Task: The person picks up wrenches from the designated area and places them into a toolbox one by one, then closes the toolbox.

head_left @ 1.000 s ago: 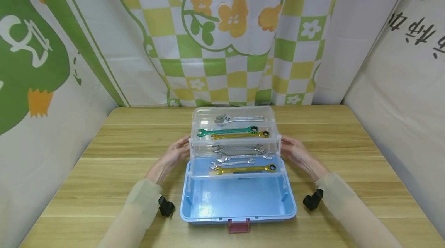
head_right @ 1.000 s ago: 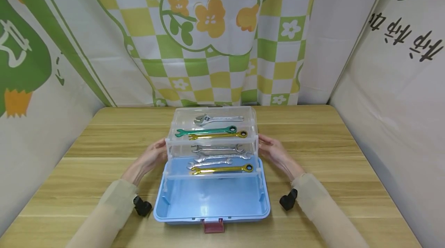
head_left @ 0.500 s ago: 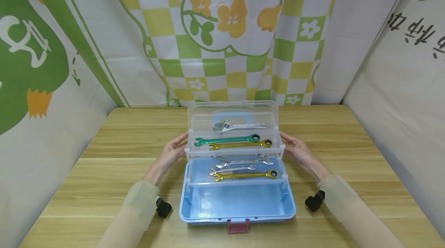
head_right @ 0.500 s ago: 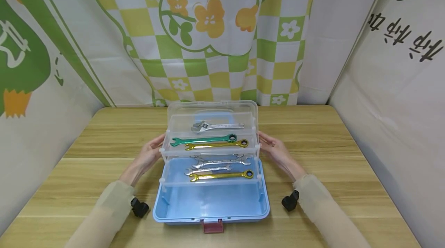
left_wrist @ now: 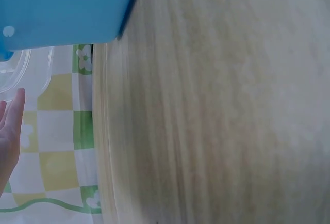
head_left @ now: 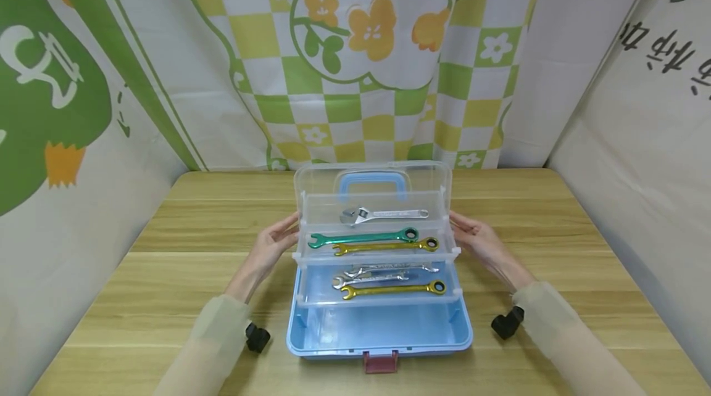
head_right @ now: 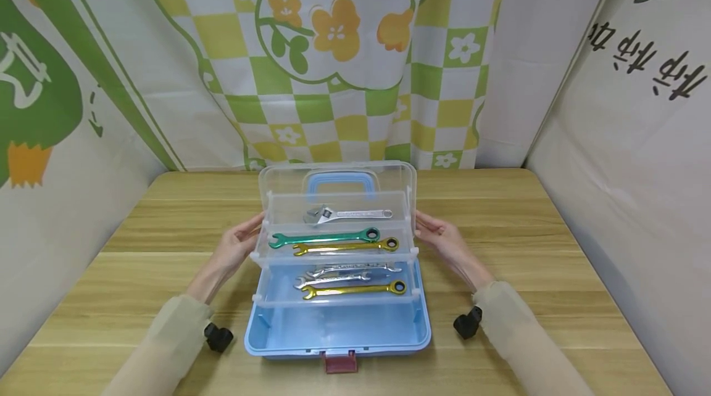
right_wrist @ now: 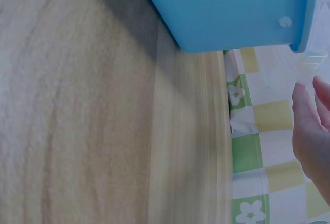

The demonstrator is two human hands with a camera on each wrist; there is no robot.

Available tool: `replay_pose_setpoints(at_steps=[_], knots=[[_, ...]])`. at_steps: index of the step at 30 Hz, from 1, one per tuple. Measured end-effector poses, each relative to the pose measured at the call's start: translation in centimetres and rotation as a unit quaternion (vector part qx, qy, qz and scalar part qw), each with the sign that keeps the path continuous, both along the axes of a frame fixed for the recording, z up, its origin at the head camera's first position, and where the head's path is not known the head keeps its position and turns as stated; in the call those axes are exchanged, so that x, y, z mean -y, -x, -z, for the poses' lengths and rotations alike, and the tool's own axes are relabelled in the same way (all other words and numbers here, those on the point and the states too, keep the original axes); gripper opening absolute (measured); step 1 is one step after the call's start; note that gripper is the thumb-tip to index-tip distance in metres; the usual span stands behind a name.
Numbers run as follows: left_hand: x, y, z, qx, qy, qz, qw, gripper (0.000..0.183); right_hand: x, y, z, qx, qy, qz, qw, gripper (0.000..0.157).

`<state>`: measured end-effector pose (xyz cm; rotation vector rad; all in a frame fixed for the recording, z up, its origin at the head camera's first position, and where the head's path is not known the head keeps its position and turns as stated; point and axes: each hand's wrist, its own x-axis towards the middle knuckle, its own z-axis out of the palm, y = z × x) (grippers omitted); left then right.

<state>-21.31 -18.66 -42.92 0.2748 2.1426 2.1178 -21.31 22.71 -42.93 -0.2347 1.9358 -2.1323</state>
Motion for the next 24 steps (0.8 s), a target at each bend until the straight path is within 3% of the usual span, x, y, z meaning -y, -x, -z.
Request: replay_pose_setpoints(at_steps=[6,13,18,21,24], knots=[[-0.1,-0.5,-0.2,-0.007,-0.008,-0.018,0.9998,0.05,-0.1,-0.3,-0.1,-0.027,0.008,0.001,1.0,0.047],[-0.1,-0.8,-0.3,-0.027,-0.007,-0.026,0.9993,0.047,-0.3,-0.6,-0.4,-0.046,-0.006,-0.015,0.999,0.05],[0.2,-1.3,-0.6,-0.029,0.0,-0.023,0.9993,0.047,-0.5,-0.8,-0.6,-0.057,0.048,-0.043,0.996,0.045],[0.3,-1.7,-1.1,-0.028,-0.032,-0.011,0.999,0.047,-0.6,-1.1,-1.2,-0.058,0.082,-0.057,0.993,0.041],[0.2,-2.1,-1.8,-0.04,-0.068,0.011,0.9968,0.045,-0.6,-1.6,-2.1,-0.058,0.074,-0.069,0.993,0.045]])
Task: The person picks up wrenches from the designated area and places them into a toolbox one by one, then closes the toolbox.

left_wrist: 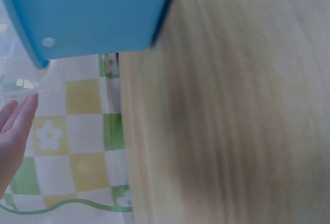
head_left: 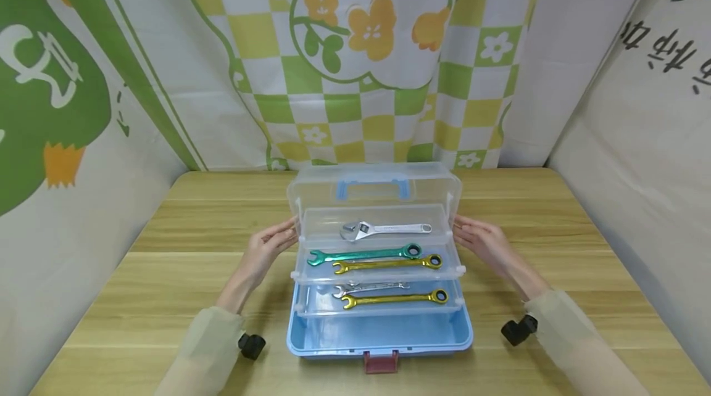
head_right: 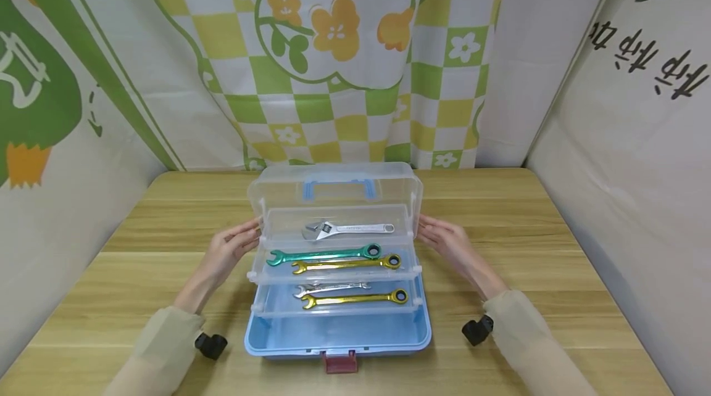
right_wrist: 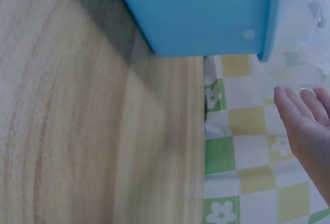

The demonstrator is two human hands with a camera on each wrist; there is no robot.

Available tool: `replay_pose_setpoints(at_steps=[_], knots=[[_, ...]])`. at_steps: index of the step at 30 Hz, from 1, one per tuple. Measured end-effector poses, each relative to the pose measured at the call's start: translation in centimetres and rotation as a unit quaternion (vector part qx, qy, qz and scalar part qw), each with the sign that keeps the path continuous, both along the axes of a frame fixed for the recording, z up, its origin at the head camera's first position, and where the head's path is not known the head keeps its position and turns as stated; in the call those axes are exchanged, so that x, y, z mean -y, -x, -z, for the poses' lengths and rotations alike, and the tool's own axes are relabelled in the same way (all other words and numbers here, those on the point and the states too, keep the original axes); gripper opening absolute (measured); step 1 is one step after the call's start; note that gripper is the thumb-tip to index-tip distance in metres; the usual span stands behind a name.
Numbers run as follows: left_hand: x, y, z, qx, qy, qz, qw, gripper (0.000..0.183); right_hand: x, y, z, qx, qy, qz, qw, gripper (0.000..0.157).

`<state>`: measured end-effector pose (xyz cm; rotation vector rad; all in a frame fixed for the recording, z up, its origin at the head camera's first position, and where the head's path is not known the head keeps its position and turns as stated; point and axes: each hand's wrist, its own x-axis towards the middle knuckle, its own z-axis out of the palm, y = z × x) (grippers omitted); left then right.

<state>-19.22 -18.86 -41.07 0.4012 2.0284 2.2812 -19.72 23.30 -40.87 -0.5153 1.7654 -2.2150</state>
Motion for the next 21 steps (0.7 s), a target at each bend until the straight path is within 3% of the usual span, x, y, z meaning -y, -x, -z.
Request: replay_pose_setpoints(at_steps=[3,10,16,21], knots=[[0.0,-0.4,-0.8,-0.02,-0.011,0.023,0.9995,0.044,0.0,-0.4,-0.7,-0.008,-0.013,-0.007,1.0,0.051],[-0.1,-1.7,-2.1,-0.062,0.034,0.056,0.9959,0.05,-0.1,-1.6,-1.8,-0.04,0.015,-0.017,0.999,0.047],[-0.4,-3.0,-3.1,-0.09,0.061,0.045,0.993,0.051,-0.1,-2.6,-2.5,-0.075,0.021,-0.052,0.996,0.042],[-0.5,-3.8,-3.8,-0.094,0.075,0.032,0.9923,0.051,0.1,-3.7,-3.5,-0.073,-0.005,-0.032,0.997,0.034]])
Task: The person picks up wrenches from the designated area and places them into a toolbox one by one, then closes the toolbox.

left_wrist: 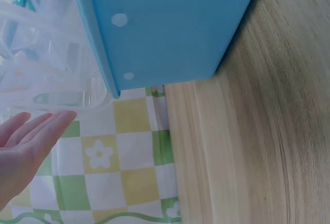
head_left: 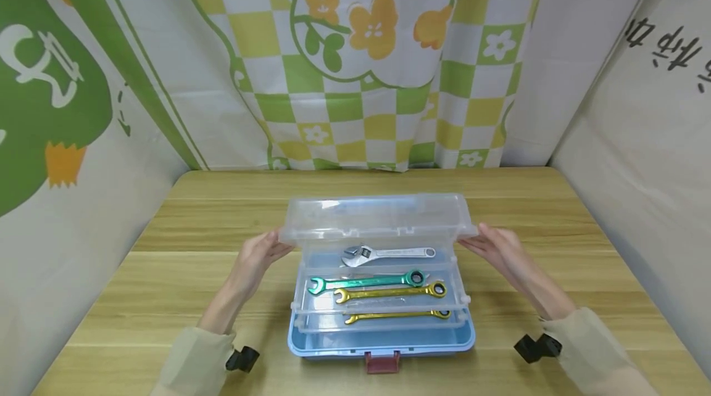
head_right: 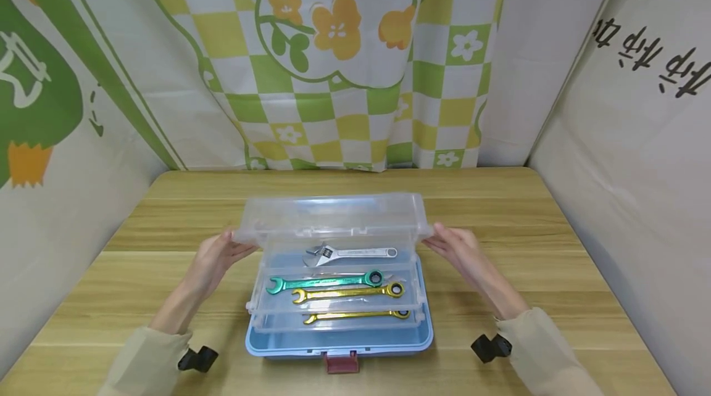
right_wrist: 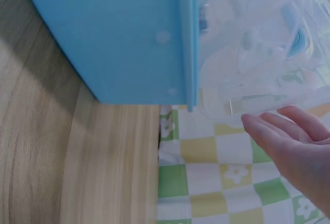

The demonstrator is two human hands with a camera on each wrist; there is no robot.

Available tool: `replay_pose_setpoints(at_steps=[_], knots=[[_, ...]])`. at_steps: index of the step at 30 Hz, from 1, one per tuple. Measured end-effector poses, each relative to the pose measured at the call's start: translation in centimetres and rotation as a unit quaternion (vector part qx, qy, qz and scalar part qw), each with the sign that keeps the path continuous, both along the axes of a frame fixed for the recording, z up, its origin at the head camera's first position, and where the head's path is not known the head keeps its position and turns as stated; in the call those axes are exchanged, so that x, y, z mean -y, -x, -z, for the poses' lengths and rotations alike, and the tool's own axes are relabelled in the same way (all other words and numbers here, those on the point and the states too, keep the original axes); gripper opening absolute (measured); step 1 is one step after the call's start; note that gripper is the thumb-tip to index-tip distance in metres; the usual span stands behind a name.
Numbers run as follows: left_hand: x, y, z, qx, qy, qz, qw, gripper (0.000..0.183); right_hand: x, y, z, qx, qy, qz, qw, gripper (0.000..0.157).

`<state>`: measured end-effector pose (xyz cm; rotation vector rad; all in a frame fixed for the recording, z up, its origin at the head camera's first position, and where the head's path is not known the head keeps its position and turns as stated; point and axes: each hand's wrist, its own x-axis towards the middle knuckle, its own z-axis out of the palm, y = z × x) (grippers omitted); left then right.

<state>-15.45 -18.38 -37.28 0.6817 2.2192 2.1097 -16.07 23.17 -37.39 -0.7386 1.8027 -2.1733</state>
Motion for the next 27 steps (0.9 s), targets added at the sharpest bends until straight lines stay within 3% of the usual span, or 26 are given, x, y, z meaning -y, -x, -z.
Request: replay_pose_setpoints(at_steps=[3,6,11,22,27], knots=[[0.1,-0.5,-0.4,0.014,0.017,-0.012,0.9997,0.05,0.0,-0.7,-0.6,0.013,-0.034,0.028,0.999,0.03],[0.2,-1.1,-0.7,0.034,0.055,-0.031,0.9974,0.047,0.0,-1.5,-1.0,0.014,-0.086,0.054,0.995,0.036],[0.3,-1.8,-0.8,0.051,0.099,-0.055,0.9922,0.039,0.1,-2.5,-1.1,0.011,-0.176,0.091,0.98,0.044],[0.8,-3.0,-0.1,0.045,0.102,-0.017,0.9936,0.042,0.1,-3.9,-1.0,-0.007,-0.238,0.101,0.966,0.038],[1.0,-3.4,0.0,0.052,0.096,-0.003,0.994,0.044,0.0,-4.5,-1.0,0.006,-0.242,0.095,0.966,0.041]])
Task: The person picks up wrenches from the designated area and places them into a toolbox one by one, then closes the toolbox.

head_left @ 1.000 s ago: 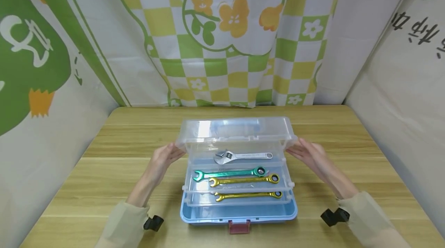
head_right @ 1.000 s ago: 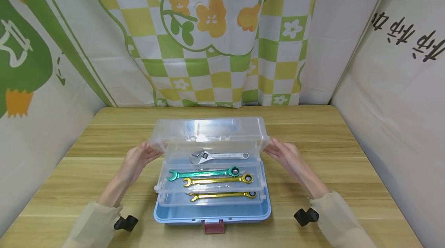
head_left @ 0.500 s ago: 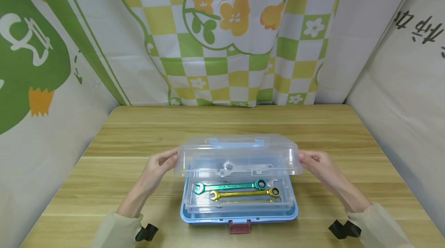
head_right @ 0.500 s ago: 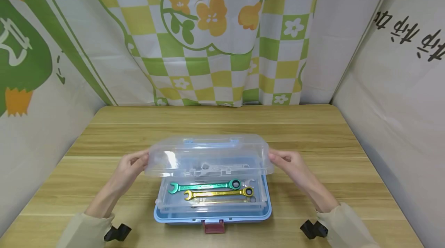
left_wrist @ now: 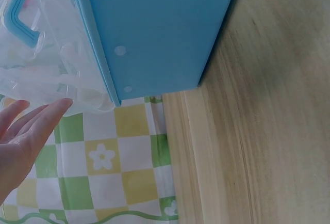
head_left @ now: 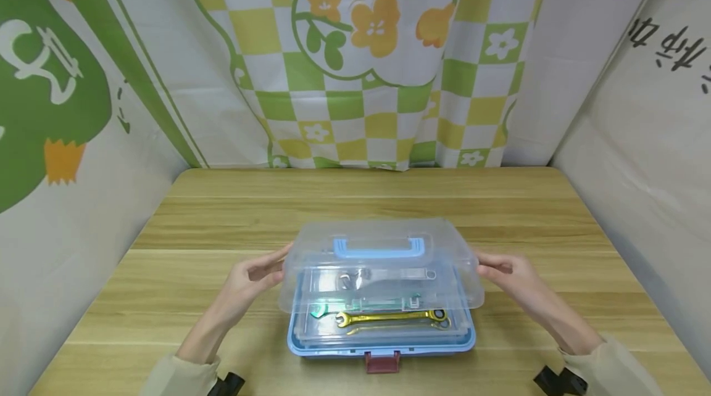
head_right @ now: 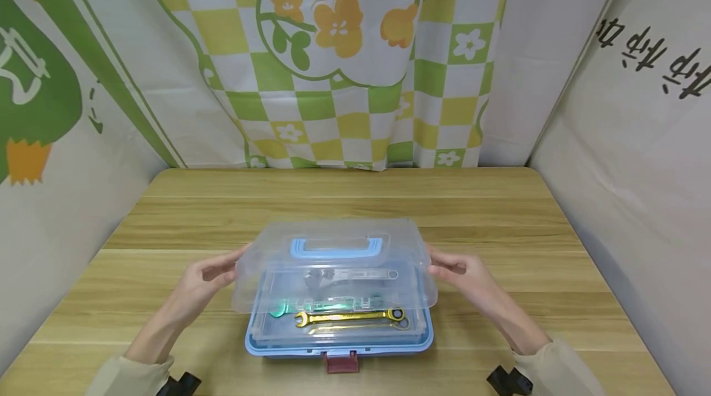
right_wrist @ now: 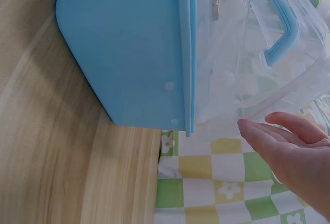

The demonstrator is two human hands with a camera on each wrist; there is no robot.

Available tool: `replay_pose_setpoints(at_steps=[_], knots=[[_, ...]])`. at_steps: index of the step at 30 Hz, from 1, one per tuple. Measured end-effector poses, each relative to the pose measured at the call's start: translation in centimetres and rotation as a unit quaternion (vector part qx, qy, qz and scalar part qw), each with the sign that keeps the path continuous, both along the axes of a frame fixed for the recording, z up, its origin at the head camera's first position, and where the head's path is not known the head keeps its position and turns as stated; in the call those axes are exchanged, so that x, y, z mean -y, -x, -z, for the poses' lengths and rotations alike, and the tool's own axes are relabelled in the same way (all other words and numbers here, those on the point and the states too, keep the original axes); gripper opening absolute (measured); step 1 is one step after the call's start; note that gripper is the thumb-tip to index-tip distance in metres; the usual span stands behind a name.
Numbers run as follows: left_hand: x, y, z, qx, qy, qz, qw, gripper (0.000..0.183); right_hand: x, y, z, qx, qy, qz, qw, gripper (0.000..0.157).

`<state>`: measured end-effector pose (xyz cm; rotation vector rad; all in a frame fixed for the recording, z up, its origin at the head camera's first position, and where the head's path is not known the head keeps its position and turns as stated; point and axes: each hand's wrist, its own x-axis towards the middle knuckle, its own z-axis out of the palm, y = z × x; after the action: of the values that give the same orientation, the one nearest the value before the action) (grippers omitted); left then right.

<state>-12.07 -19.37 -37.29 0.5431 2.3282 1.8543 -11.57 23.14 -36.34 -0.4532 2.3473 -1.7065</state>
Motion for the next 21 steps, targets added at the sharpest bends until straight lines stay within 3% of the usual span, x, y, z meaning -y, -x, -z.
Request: replay_pose_setpoints(at_steps=[14,21], knots=[[0.6,-1.1,0.6,0.024,-0.051,0.054,0.997,0.052,-0.5,-0.8,0.9,0.023,0.021,-0.035,0.999,0.047],[0.8,-1.6,1.1,0.04,-0.048,0.059,0.9964,0.057,-0.9,-1.0,1.6,0.035,0.088,-0.091,0.991,0.052]])
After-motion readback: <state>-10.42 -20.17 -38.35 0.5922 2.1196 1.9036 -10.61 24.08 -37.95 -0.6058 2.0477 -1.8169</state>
